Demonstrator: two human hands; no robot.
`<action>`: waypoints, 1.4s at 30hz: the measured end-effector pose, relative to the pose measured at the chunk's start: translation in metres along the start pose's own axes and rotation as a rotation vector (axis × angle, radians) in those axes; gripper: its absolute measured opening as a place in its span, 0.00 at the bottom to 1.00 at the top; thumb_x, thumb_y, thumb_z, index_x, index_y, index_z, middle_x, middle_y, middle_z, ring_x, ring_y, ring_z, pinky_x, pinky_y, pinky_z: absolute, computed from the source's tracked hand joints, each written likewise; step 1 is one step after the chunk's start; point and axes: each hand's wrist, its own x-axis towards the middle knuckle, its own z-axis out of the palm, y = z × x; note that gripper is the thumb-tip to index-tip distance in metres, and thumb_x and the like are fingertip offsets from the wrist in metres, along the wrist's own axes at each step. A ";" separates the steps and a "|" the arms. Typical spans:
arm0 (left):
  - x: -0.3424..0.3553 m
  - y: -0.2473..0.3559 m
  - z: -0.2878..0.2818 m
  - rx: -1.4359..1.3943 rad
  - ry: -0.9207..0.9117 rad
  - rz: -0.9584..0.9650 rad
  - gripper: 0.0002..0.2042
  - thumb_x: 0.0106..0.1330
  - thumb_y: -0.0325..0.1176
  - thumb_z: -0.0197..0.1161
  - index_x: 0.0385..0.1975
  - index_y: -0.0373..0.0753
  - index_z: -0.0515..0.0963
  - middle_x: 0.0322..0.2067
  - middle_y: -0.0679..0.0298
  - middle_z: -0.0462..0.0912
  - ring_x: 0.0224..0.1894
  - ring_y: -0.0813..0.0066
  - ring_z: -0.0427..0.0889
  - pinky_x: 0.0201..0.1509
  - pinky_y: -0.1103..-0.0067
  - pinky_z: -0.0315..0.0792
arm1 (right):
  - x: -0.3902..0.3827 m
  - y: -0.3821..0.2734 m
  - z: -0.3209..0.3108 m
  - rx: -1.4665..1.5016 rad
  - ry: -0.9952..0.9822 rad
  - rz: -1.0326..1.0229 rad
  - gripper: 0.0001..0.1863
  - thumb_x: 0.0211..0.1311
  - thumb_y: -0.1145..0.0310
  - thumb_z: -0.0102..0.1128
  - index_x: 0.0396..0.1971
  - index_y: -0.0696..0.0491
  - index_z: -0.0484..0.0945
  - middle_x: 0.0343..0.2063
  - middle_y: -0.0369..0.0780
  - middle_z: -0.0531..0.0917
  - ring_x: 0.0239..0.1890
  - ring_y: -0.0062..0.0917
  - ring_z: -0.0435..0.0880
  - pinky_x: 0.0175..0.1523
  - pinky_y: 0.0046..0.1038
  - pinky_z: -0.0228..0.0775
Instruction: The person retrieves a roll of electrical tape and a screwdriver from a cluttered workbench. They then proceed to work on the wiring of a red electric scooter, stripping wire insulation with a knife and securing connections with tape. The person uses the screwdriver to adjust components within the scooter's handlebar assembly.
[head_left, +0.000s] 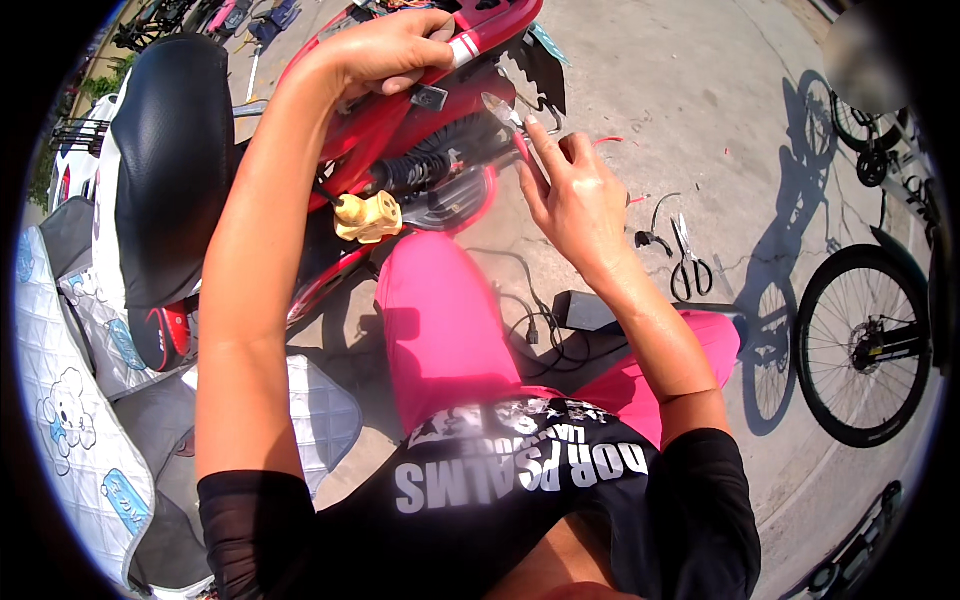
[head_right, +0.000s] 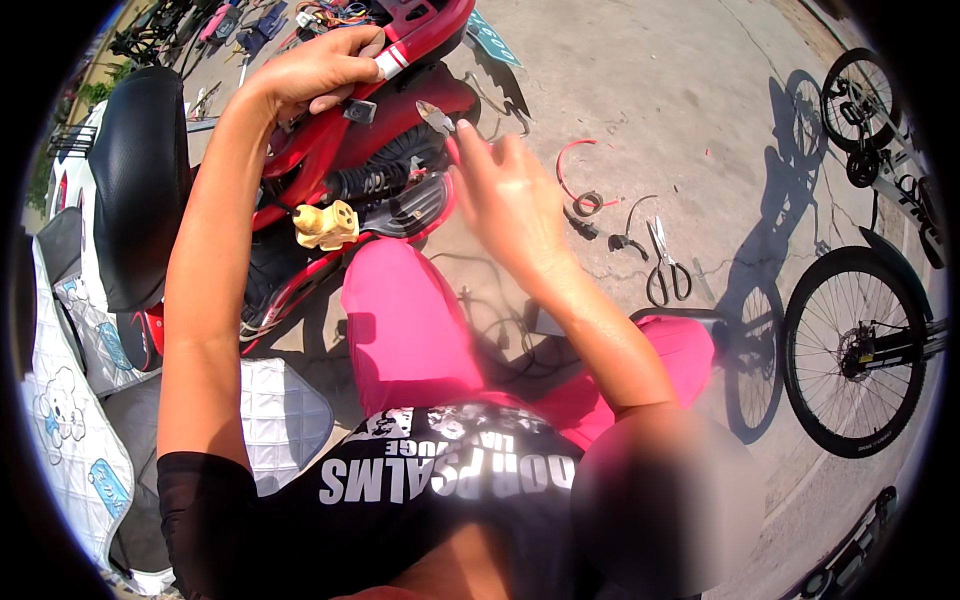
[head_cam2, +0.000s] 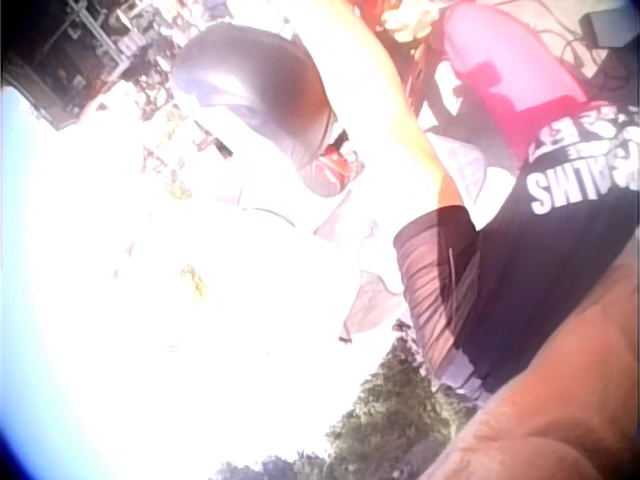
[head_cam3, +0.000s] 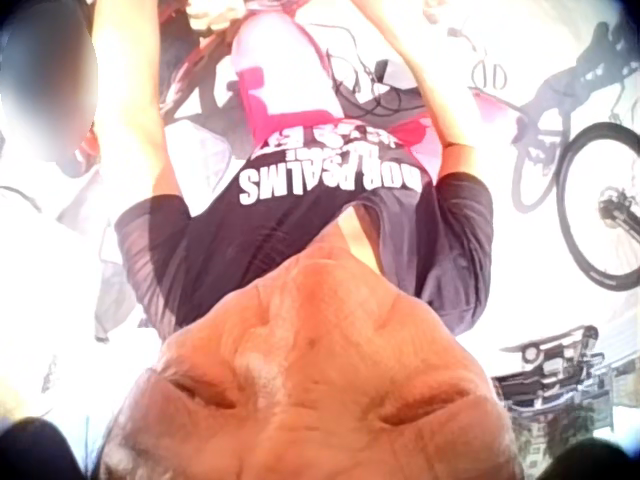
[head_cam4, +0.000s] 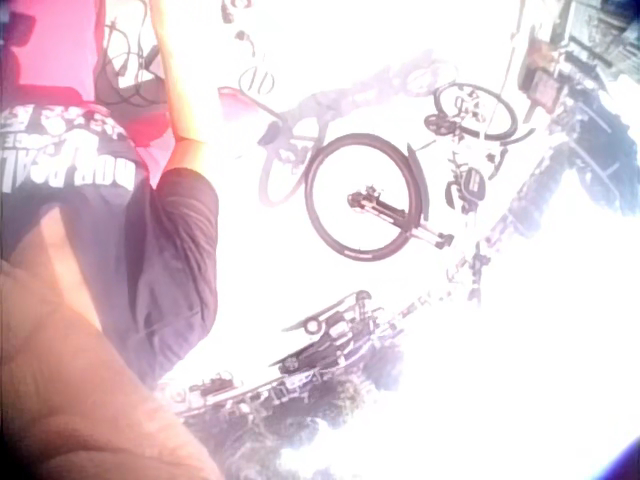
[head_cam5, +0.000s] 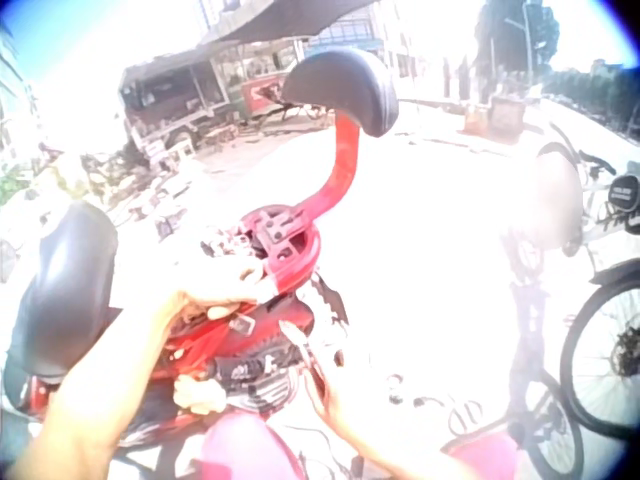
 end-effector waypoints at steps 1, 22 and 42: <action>0.002 -0.001 -0.001 0.016 -0.002 -0.003 0.08 0.63 0.33 0.57 0.31 0.39 0.65 0.17 0.71 0.68 0.06 0.89 0.57 0.10 0.87 0.48 | 0.003 -0.001 0.003 -0.033 0.011 -0.017 0.23 0.55 0.64 0.66 0.53 0.48 0.77 0.28 0.41 0.75 0.27 0.32 0.80 0.28 0.32 0.72; -0.001 0.002 0.004 -0.034 0.033 0.000 0.08 0.62 0.31 0.58 0.29 0.41 0.64 0.16 0.71 0.68 0.06 0.89 0.57 0.11 0.85 0.48 | 0.018 -0.011 0.016 -0.139 0.021 -0.039 0.23 0.55 0.63 0.66 0.53 0.48 0.78 0.27 0.40 0.74 0.25 0.30 0.80 0.26 0.32 0.72; 0.000 -0.003 0.003 -0.006 0.028 0.011 0.07 0.63 0.30 0.57 0.35 0.39 0.66 0.19 0.71 0.69 0.07 0.89 0.58 0.11 0.86 0.50 | 0.023 -0.027 0.009 -0.247 0.010 -0.021 0.20 0.60 0.60 0.61 0.51 0.49 0.79 0.27 0.41 0.77 0.23 0.34 0.82 0.24 0.35 0.73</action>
